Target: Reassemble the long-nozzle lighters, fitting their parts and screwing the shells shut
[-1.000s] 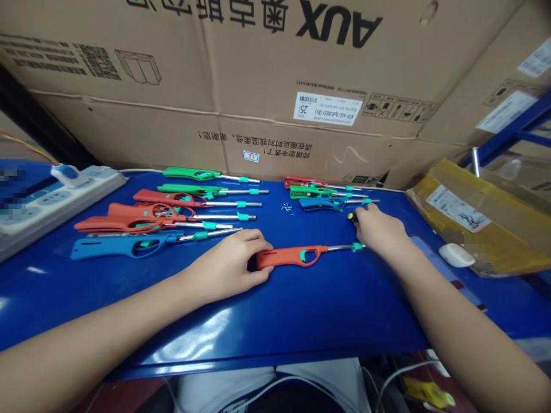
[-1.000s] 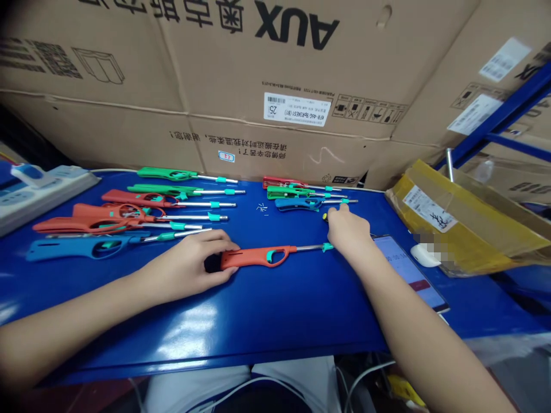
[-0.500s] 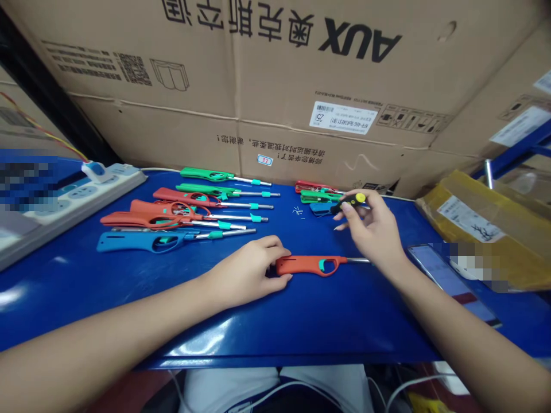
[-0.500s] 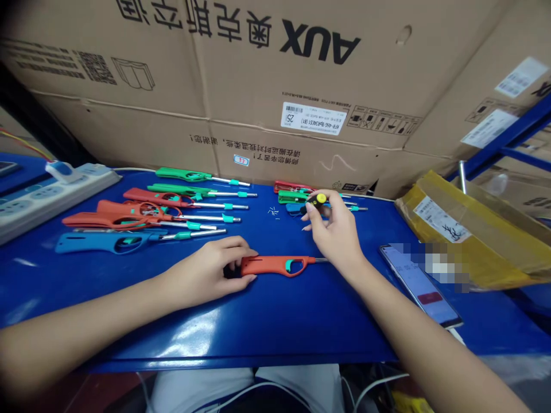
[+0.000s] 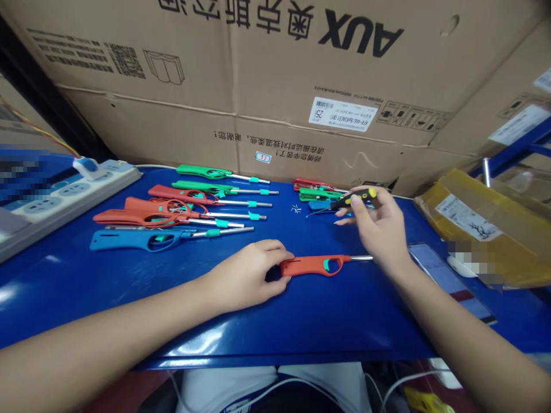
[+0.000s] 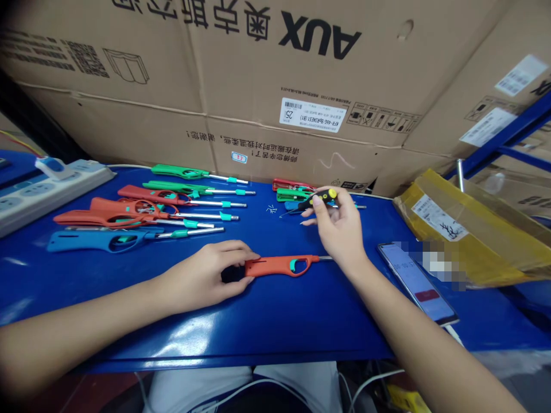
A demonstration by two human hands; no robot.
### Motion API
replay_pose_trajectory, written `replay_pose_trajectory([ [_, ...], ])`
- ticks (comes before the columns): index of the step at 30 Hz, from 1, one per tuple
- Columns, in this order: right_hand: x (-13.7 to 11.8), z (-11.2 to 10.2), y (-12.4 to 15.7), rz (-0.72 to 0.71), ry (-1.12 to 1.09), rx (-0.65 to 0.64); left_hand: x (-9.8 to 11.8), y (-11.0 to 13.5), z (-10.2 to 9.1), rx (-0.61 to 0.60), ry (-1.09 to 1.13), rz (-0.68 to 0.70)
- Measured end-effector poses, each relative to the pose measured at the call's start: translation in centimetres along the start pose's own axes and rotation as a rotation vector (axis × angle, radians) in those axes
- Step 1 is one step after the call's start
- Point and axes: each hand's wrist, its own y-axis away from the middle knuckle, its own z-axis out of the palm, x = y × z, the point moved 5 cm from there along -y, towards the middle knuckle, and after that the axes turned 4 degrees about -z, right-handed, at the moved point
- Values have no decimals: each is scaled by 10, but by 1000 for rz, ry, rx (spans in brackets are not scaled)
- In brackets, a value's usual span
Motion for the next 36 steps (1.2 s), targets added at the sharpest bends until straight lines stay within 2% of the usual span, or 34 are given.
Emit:
replay_pose_trajectory([
  [4,-21,-9,-4,17,-41,34,3,0,3,-11,-2,32],
  [7,-27,-6,0,71,-146,39,3,-1,4,-12,26,33],
  [15,1,15,19,210,-352,24,4,-3,7,1,103,44],
  [18,9,18,24,267,-399,-10,5,-1,5,66,124,12],
  [23,12,18,29,336,-481,-37,9,2,-8,243,130,-61],
  [27,12,16,29,364,-484,-47,17,5,-15,308,103,24],
  [31,14,18,30,421,-478,-47,21,5,-17,314,81,90],
  [36,16,20,31,421,-470,-74,22,5,-17,312,63,107],
])
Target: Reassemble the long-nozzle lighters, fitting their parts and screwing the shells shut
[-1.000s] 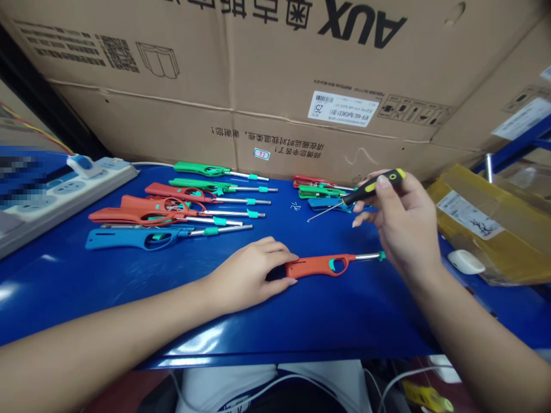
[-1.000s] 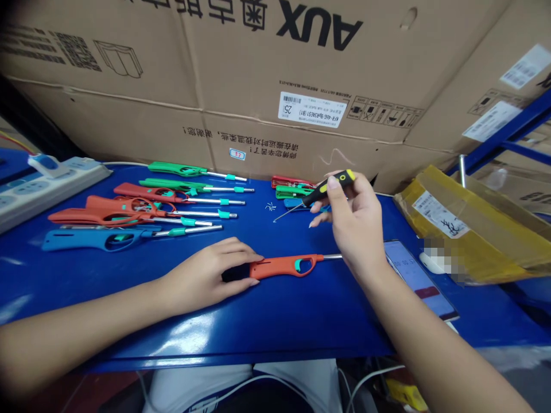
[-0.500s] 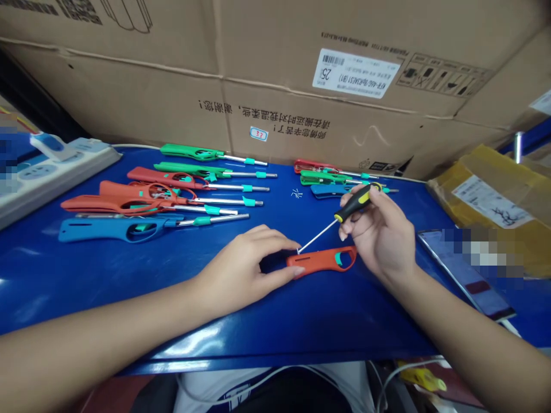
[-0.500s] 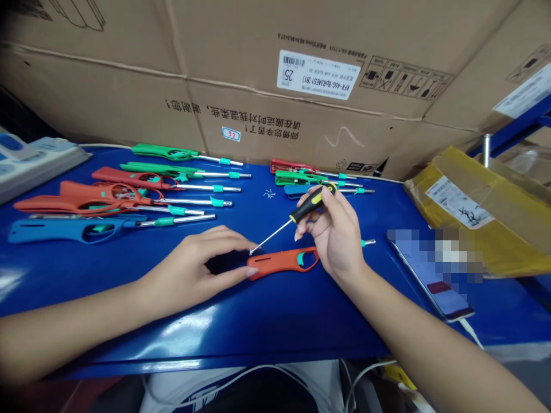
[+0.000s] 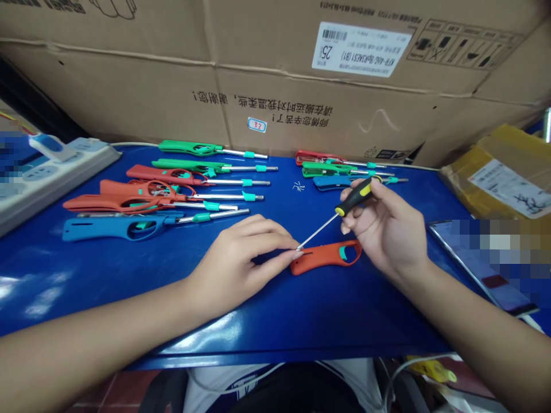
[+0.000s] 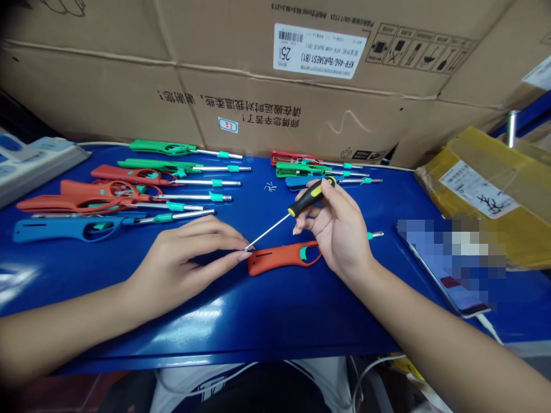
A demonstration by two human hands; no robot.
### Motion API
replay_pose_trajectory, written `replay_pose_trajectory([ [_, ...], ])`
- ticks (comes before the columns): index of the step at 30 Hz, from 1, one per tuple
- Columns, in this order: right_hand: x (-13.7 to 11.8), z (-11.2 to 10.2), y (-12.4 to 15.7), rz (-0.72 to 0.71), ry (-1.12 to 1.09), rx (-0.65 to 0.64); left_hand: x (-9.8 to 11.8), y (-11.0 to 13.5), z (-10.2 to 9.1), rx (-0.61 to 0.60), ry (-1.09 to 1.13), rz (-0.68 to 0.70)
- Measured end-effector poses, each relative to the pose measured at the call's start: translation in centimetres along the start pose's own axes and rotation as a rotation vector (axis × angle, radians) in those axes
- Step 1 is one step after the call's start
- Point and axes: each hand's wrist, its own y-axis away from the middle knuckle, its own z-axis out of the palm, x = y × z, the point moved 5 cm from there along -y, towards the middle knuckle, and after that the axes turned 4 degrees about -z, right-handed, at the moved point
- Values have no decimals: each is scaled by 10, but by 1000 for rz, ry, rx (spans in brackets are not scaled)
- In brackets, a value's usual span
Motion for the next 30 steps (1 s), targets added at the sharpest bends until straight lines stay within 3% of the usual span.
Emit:
replay_pose_trajectory([
  [13,-7,1,3,-106,67,-26,-7,-1,1,-7,-14,-45],
  [30,-9,3,5,-131,35,7,-9,-1,2,-24,-15,-50],
])
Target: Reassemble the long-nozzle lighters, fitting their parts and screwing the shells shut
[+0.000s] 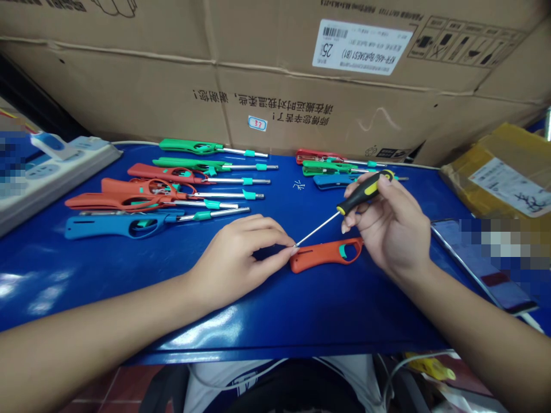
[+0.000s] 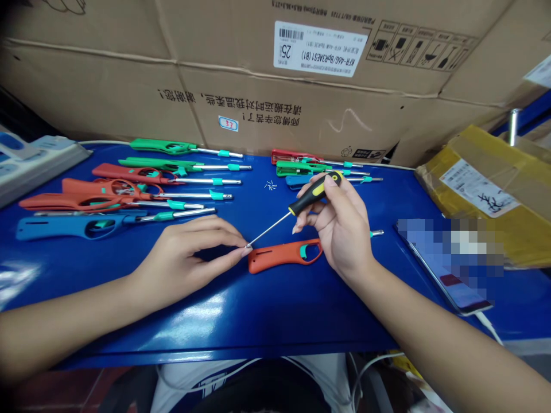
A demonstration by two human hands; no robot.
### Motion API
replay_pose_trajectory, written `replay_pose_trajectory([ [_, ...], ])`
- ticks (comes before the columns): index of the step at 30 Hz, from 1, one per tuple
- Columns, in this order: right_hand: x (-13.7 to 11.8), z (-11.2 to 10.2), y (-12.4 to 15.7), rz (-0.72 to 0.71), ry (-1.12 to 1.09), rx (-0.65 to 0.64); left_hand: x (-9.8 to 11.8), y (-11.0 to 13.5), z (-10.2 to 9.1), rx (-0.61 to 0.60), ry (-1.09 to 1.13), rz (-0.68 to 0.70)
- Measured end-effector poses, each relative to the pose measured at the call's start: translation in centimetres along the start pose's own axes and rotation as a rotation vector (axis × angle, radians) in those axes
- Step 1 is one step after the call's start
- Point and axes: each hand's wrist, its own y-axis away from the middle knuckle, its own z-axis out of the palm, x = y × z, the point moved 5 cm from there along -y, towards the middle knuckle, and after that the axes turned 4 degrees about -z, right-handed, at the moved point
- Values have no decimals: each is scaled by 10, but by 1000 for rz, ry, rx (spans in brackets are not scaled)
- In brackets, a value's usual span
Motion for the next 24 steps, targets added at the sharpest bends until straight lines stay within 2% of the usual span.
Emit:
replay_pose_trajectory([
  [9,-1,1,0,-114,-33,-32,-3,-1,1,5,2,-8],
  [18,-8,1,4,-261,68,-3,-5,-1,-1,39,18,-60],
  [24,-8,4,6,-237,77,-10,-7,-1,-1,71,39,-76],
])
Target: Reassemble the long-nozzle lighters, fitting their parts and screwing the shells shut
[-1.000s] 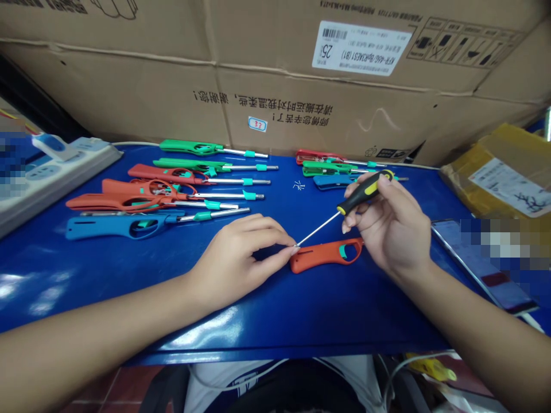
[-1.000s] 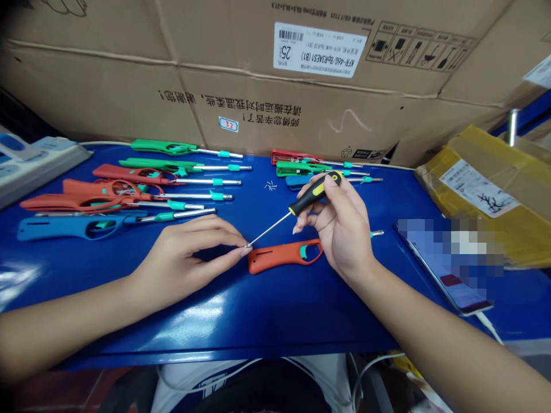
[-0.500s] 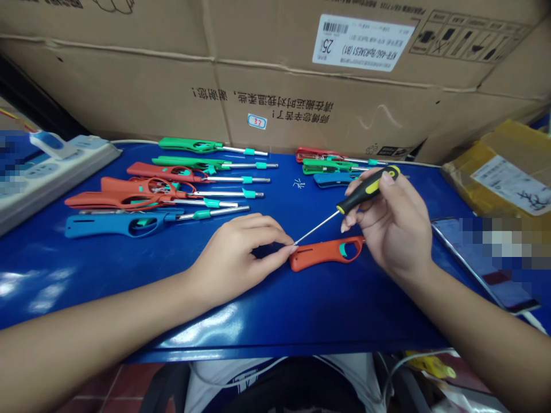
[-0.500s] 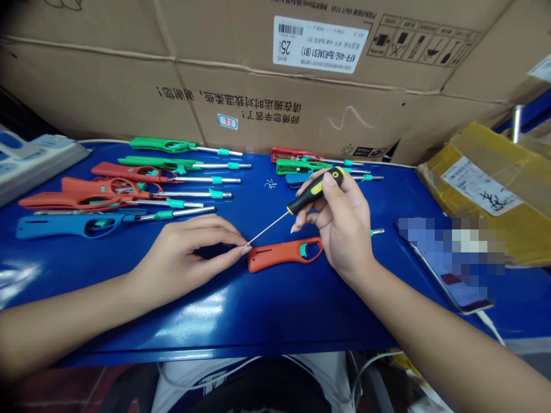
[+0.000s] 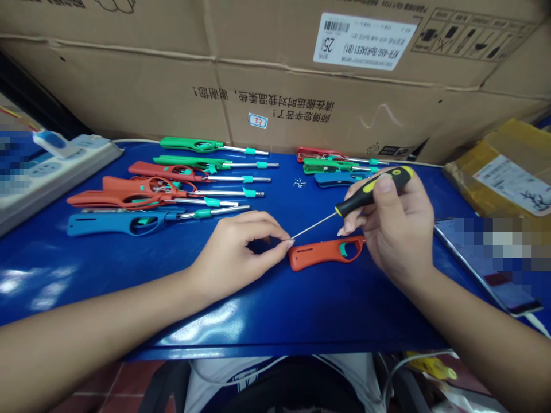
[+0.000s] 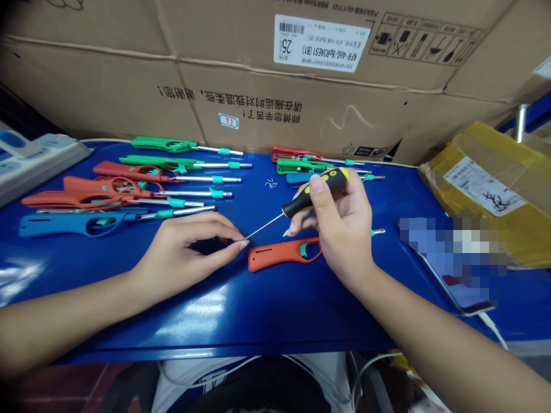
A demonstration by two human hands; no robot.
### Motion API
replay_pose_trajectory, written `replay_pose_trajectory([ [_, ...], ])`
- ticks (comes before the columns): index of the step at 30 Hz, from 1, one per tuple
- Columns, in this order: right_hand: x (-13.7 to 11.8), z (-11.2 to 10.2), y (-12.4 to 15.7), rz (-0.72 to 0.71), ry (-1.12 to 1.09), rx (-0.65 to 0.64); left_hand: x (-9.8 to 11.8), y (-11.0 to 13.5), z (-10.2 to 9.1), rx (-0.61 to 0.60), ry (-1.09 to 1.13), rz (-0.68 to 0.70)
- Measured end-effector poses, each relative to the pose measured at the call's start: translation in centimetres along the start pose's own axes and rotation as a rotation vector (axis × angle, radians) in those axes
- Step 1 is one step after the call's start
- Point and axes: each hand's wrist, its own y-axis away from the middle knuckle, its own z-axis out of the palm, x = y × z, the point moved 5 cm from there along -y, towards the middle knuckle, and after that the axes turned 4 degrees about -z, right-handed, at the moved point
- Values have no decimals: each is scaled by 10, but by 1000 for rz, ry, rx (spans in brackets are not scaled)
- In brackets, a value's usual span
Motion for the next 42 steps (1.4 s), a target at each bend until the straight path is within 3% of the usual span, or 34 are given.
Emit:
replay_pose_trajectory([
  [13,1,9,4,111,5,-50,-3,-1,4,-62,23,-71],
  [25,-27,7,5,-143,45,-137,-4,4,18,-290,-55,0],
  [33,-33,11,14,-196,78,-276,-5,3,20,-320,-45,38],
  [42,-33,13,16,-225,76,-309,-4,3,21,-351,-35,36],
])
